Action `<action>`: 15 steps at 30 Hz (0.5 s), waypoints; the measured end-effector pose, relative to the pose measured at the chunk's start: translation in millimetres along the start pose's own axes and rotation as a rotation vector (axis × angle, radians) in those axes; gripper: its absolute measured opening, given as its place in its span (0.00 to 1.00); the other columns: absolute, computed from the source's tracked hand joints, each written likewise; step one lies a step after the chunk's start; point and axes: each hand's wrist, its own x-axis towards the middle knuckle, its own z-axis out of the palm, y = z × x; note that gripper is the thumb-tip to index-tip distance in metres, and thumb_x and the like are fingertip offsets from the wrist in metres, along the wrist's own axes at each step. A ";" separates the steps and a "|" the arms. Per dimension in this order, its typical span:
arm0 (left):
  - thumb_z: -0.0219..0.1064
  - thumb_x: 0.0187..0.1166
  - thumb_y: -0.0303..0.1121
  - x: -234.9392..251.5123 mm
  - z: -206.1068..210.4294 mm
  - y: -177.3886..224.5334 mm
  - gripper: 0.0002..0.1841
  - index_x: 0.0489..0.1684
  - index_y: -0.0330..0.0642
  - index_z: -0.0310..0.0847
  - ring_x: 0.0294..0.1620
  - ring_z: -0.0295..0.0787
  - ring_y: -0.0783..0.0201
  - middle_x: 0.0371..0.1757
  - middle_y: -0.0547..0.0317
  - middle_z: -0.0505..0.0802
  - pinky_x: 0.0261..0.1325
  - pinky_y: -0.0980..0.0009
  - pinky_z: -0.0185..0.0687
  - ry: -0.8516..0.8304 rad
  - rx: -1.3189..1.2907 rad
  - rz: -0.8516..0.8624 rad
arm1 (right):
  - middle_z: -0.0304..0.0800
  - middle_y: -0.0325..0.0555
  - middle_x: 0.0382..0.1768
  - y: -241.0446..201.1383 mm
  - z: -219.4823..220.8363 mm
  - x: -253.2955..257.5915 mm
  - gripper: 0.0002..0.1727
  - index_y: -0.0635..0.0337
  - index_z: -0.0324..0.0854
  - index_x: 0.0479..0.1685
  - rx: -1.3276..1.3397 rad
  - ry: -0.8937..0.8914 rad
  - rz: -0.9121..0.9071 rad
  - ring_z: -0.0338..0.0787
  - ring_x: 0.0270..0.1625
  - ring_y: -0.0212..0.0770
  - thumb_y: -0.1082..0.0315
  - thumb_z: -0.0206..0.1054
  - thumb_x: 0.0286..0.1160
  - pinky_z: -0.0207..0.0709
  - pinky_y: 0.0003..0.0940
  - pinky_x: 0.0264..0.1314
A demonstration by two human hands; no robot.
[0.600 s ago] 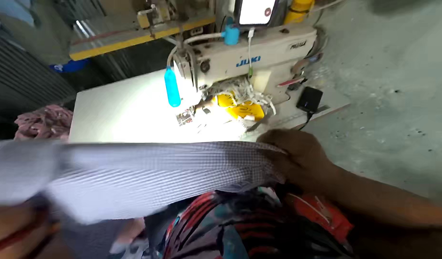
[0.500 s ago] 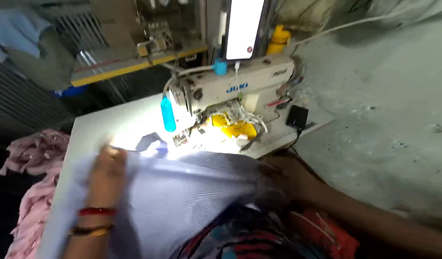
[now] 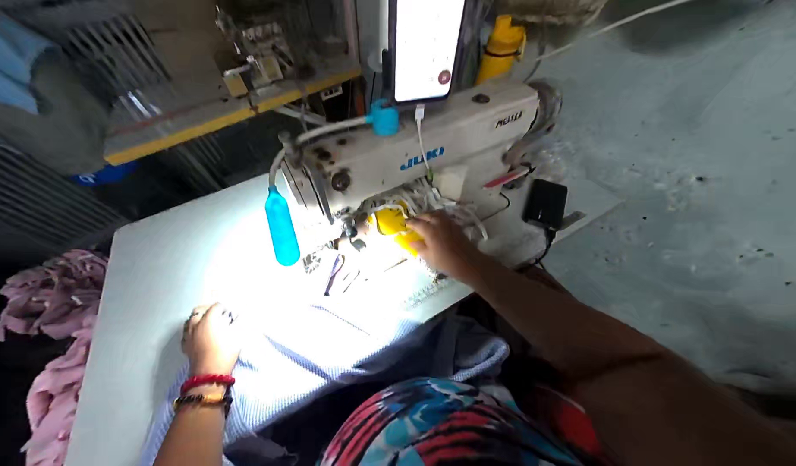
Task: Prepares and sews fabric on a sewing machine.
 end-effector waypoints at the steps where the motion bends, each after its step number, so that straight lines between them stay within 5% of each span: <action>1: 0.67 0.83 0.29 -0.3 -6.3 -1.5 0.21 0.68 0.22 0.79 0.75 0.77 0.28 0.69 0.21 0.83 0.80 0.35 0.65 -0.028 -0.025 0.012 | 0.88 0.62 0.64 1.6 9.6 14.6 0.19 0.64 0.87 0.64 -0.026 -0.037 0.013 0.83 0.73 0.63 0.66 0.73 0.77 0.74 0.61 0.77; 3: 0.67 0.82 0.26 -8.3 -24.6 -4.5 0.18 0.66 0.22 0.77 0.62 0.85 0.39 0.59 0.26 0.87 0.69 0.42 0.75 -0.046 -0.235 0.048 | 0.90 0.62 0.56 2.9 18.8 27.4 0.12 0.65 0.89 0.53 -0.002 -0.081 0.016 0.85 0.69 0.62 0.67 0.70 0.80 0.74 0.60 0.76; 6: 0.67 0.76 0.34 -31.5 -64.5 -1.5 0.14 0.55 0.39 0.78 0.41 0.85 0.78 0.41 0.65 0.87 0.48 0.76 0.84 -0.182 -0.532 0.081 | 0.92 0.59 0.43 -6.8 8.7 22.1 0.09 0.70 0.86 0.47 0.226 0.006 0.018 0.92 0.53 0.57 0.73 0.63 0.83 0.82 0.54 0.65; 10: 0.66 0.79 0.28 -67.0 -105.4 29.8 0.11 0.53 0.53 0.86 0.45 0.91 0.83 0.45 0.82 0.94 0.51 0.78 0.90 -0.491 -0.785 0.345 | 0.88 0.52 0.40 -57.3 -29.9 -9.0 0.18 0.70 0.73 0.70 0.648 0.085 0.015 0.89 0.41 0.41 0.72 0.49 0.89 0.85 0.38 0.49; 13: 0.71 0.79 0.39 -87.4 -94.0 65.1 0.06 0.49 0.58 0.91 0.51 0.85 0.86 0.46 0.82 0.91 0.55 0.84 0.83 -0.510 -0.820 0.702 | 0.92 0.55 0.46 -99.8 -33.2 -40.1 0.14 0.73 0.87 0.52 0.847 0.066 -0.409 0.88 0.56 0.42 0.74 0.58 0.82 0.79 0.36 0.67; 15: 0.72 0.80 0.38 -101.4 -93.9 87.0 0.05 0.47 0.56 0.91 0.51 0.83 0.86 0.44 0.79 0.90 0.56 0.85 0.80 -0.505 -0.849 0.788 | 0.91 0.59 0.54 -120.3 -31.9 -55.3 0.19 0.71 0.89 0.54 0.881 -0.069 -0.633 0.86 0.65 0.48 0.61 0.66 0.80 0.75 0.42 0.74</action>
